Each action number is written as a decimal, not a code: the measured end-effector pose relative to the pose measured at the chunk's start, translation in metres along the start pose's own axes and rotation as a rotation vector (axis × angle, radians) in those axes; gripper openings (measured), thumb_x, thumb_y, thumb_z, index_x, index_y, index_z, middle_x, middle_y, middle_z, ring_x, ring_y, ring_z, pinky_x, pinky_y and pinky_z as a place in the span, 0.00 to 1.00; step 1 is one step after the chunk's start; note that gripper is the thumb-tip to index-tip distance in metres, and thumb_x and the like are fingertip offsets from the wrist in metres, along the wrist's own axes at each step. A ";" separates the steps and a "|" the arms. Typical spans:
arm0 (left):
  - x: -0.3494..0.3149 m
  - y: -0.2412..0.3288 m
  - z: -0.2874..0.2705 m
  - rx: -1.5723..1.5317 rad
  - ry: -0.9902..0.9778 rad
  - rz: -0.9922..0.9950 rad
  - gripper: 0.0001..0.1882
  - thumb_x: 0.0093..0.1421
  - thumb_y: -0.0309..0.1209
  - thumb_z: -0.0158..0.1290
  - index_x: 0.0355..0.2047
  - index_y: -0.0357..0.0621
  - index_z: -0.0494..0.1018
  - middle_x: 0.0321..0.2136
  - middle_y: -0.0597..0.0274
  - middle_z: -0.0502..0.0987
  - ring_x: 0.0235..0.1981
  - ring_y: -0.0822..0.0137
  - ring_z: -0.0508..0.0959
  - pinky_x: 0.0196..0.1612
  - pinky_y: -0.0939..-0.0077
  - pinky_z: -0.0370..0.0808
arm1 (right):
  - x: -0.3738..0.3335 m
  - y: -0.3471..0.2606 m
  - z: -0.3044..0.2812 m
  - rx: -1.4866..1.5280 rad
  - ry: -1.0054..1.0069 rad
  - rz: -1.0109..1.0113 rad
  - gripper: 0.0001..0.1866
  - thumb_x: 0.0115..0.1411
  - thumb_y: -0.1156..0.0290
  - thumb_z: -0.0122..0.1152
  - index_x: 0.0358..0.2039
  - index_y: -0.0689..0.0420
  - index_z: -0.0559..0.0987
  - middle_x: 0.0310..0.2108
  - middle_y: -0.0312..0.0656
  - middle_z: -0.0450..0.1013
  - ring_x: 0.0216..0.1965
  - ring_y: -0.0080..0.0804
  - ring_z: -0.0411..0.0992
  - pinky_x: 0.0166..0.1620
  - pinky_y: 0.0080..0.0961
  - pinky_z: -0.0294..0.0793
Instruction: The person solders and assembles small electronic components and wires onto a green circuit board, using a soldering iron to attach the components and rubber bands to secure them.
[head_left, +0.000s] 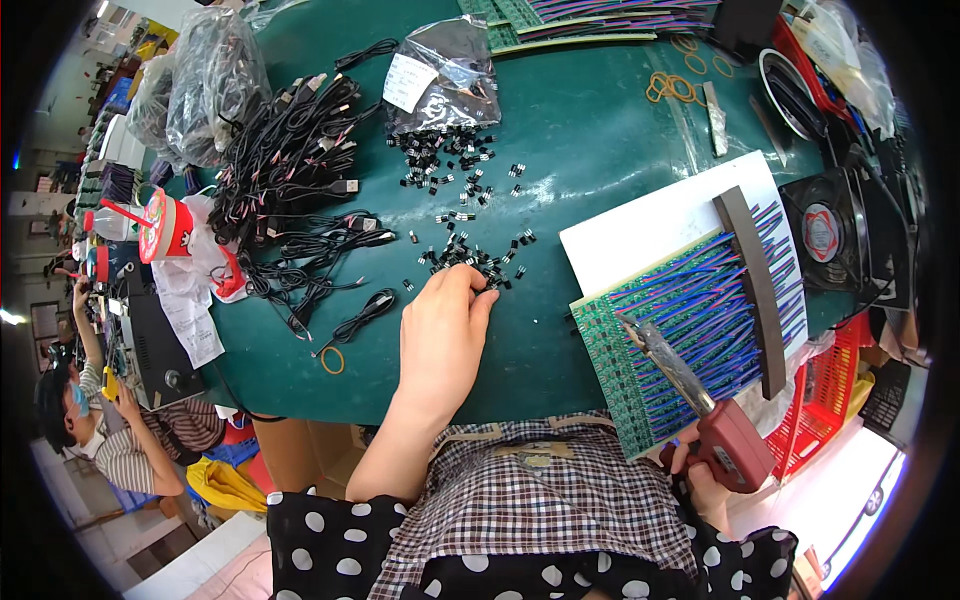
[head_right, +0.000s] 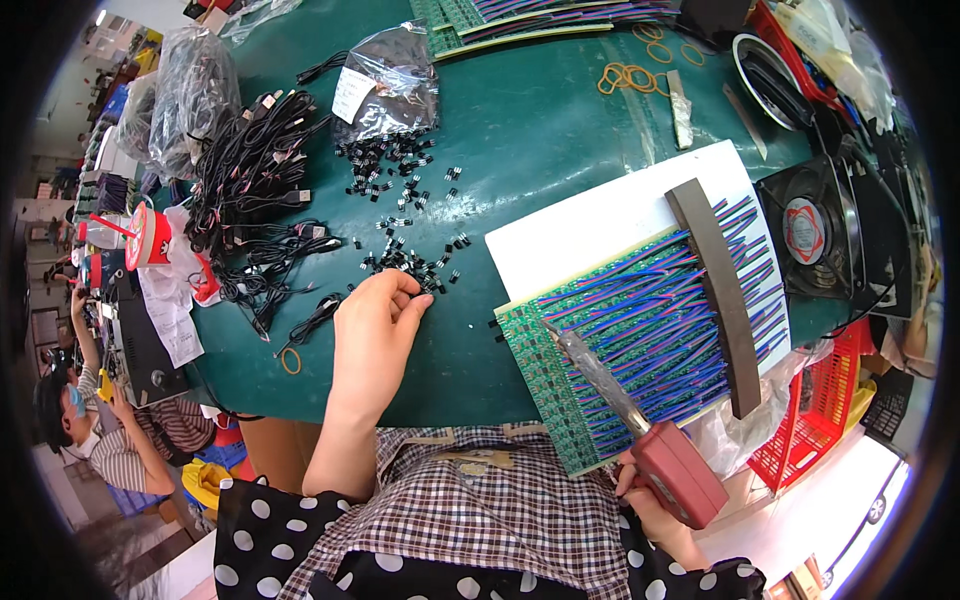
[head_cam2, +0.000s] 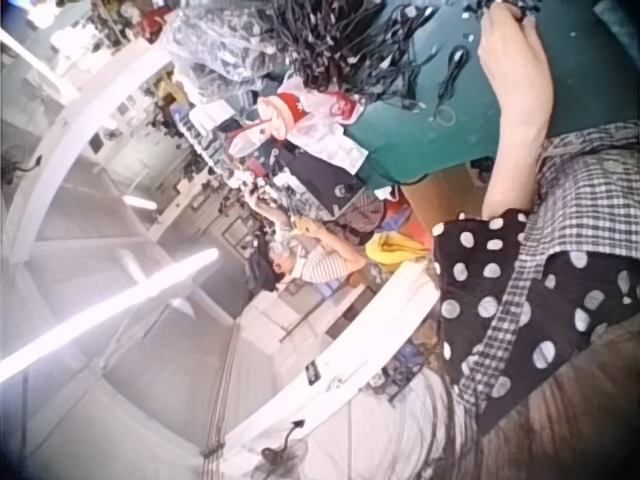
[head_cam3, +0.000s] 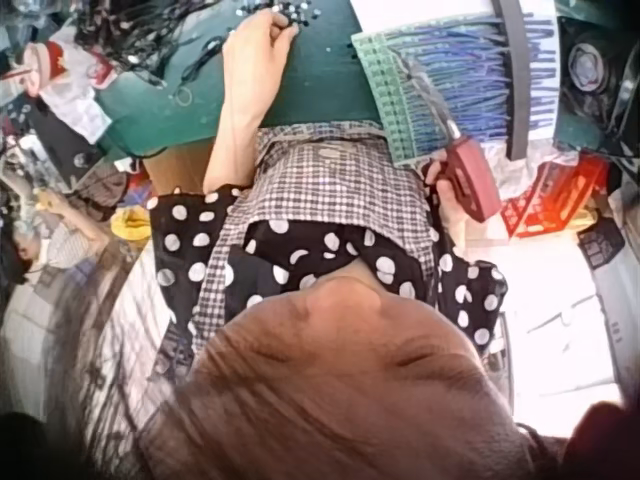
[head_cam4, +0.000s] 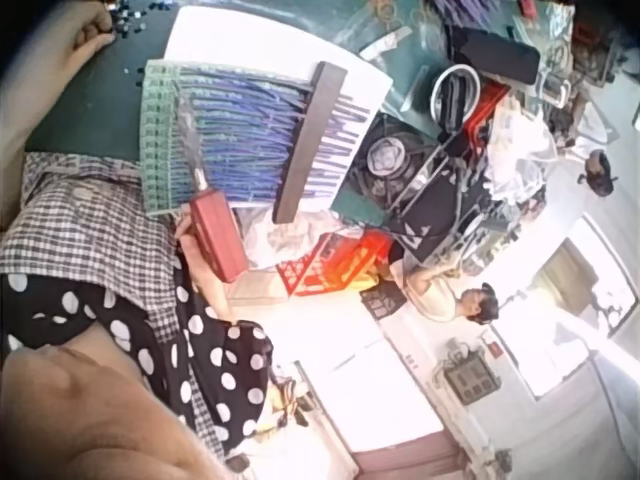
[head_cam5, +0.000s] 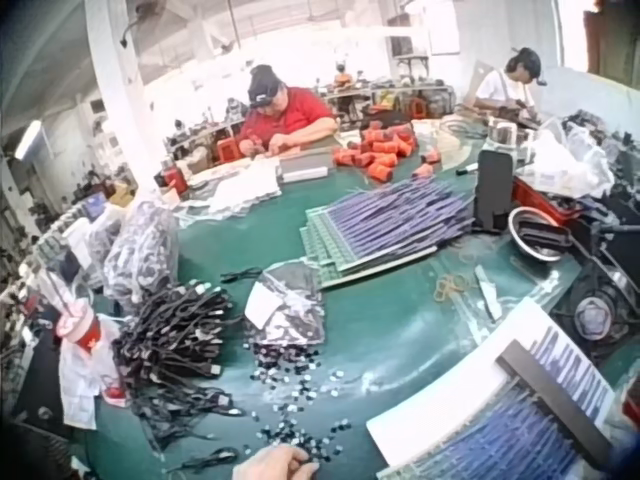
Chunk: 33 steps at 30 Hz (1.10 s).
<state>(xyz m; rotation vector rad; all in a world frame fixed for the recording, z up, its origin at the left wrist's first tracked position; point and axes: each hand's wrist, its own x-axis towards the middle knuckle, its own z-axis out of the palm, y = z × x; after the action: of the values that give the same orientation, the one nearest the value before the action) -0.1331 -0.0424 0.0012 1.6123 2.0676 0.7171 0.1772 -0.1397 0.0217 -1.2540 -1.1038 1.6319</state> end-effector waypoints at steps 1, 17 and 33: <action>0.001 -0.001 -0.002 0.008 -0.032 0.023 0.07 0.51 0.21 0.58 0.30 0.33 0.72 0.21 0.60 0.74 0.20 0.74 0.73 0.25 0.81 0.70 | -0.001 0.001 -0.001 -0.002 -0.010 -0.006 0.22 0.49 0.80 0.51 0.47 0.65 0.66 0.38 0.45 0.68 0.27 0.26 0.69 0.28 0.17 0.66; -0.038 0.048 0.024 -1.061 -0.288 -0.272 0.16 0.56 0.15 0.48 0.45 0.35 0.66 0.28 0.65 0.72 0.33 0.75 0.77 0.38 0.83 0.74 | 0.000 -0.001 -0.004 0.100 0.064 0.127 0.20 0.48 0.82 0.59 0.43 0.68 0.69 0.30 0.42 0.72 0.25 0.25 0.72 0.32 0.21 0.71; -0.025 0.047 0.025 -1.048 -0.409 -0.316 0.22 0.56 0.15 0.45 0.50 0.40 0.57 0.31 0.64 0.74 0.33 0.78 0.74 0.36 0.85 0.71 | -0.019 0.033 -0.025 -0.668 0.028 0.097 0.19 0.37 0.74 0.67 0.35 0.57 0.78 0.31 0.40 0.75 0.27 0.36 0.75 0.32 0.24 0.74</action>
<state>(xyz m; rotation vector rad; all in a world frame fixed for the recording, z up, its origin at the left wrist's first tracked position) -0.0766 -0.0540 0.0110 0.7256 1.2262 1.0011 0.2031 -0.1640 -0.0076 -1.7605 -1.6694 1.3412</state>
